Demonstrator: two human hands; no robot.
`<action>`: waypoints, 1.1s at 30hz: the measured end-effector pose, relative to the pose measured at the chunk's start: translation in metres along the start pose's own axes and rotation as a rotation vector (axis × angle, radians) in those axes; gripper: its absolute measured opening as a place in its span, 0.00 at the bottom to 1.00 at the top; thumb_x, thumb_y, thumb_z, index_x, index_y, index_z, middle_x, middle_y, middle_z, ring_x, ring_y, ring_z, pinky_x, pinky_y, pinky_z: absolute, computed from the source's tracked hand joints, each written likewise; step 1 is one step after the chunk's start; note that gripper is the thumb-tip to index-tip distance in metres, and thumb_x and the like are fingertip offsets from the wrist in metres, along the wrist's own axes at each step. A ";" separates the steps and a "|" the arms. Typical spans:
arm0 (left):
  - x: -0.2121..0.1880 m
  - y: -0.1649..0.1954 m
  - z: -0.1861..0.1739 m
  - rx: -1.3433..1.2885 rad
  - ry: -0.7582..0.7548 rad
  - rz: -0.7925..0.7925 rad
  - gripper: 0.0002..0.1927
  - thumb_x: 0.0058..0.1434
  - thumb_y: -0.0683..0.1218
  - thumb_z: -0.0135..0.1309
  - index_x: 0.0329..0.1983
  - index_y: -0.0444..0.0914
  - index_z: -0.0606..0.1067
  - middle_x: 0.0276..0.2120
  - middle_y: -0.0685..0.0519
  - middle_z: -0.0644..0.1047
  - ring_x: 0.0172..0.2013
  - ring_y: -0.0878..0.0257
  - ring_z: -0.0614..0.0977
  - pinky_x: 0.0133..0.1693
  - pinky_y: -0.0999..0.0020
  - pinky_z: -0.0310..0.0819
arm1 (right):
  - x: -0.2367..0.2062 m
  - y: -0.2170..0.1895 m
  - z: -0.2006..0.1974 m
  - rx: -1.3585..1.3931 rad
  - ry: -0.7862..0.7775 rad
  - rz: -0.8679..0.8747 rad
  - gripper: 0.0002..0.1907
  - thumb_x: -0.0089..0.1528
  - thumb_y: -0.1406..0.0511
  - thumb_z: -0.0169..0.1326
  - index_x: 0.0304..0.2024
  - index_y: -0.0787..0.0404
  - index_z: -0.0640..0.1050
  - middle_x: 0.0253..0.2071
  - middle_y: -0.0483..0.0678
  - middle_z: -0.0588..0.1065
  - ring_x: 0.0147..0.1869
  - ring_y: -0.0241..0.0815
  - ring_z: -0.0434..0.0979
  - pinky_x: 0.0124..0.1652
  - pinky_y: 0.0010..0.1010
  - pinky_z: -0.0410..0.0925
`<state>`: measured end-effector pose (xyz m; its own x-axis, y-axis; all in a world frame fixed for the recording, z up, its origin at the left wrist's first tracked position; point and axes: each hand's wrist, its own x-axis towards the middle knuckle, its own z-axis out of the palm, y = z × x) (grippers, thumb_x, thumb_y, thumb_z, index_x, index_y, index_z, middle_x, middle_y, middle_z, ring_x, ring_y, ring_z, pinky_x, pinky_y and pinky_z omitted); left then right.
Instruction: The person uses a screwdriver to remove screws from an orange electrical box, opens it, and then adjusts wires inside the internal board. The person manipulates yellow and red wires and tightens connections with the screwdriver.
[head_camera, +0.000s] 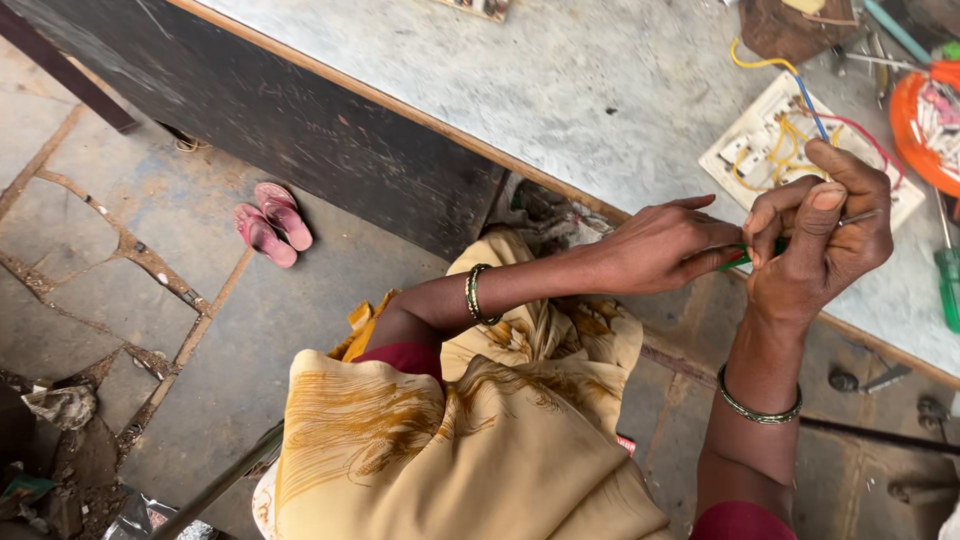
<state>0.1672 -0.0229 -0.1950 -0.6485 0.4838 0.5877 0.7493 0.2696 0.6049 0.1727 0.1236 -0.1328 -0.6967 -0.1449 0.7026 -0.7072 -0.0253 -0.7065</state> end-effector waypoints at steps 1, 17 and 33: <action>0.001 0.000 0.006 -0.013 0.013 -0.021 0.10 0.68 0.48 0.56 0.49 0.40 0.79 0.30 0.44 0.83 0.38 0.46 0.84 0.71 0.46 0.66 | -0.004 0.001 -0.004 0.008 0.016 0.009 0.20 0.81 0.55 0.49 0.59 0.68 0.71 0.25 0.55 0.72 0.17 0.34 0.61 0.20 0.21 0.53; -0.035 0.006 -0.002 -0.337 0.234 -0.138 0.12 0.64 0.38 0.59 0.51 0.35 0.81 0.50 0.45 0.83 0.53 0.56 0.84 0.59 0.59 0.78 | -0.042 -0.013 0.005 -0.174 -0.024 0.046 0.25 0.75 0.59 0.51 0.71 0.61 0.67 0.61 0.56 0.74 0.61 0.42 0.82 0.61 0.37 0.78; 0.015 -0.007 0.015 -0.448 0.182 -0.215 0.13 0.64 0.44 0.63 0.50 0.36 0.83 0.58 0.44 0.78 0.59 0.53 0.80 0.61 0.56 0.75 | -0.057 -0.007 -0.028 -0.654 -0.091 0.201 0.37 0.64 0.79 0.54 0.74 0.54 0.64 0.64 0.57 0.74 0.64 0.54 0.79 0.62 0.40 0.74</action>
<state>0.1541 -0.0054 -0.1988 -0.8237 0.2936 0.4850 0.4920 -0.0551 0.8689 0.2138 0.1596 -0.1651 -0.8294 -0.1671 0.5331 -0.5122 0.6085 -0.6061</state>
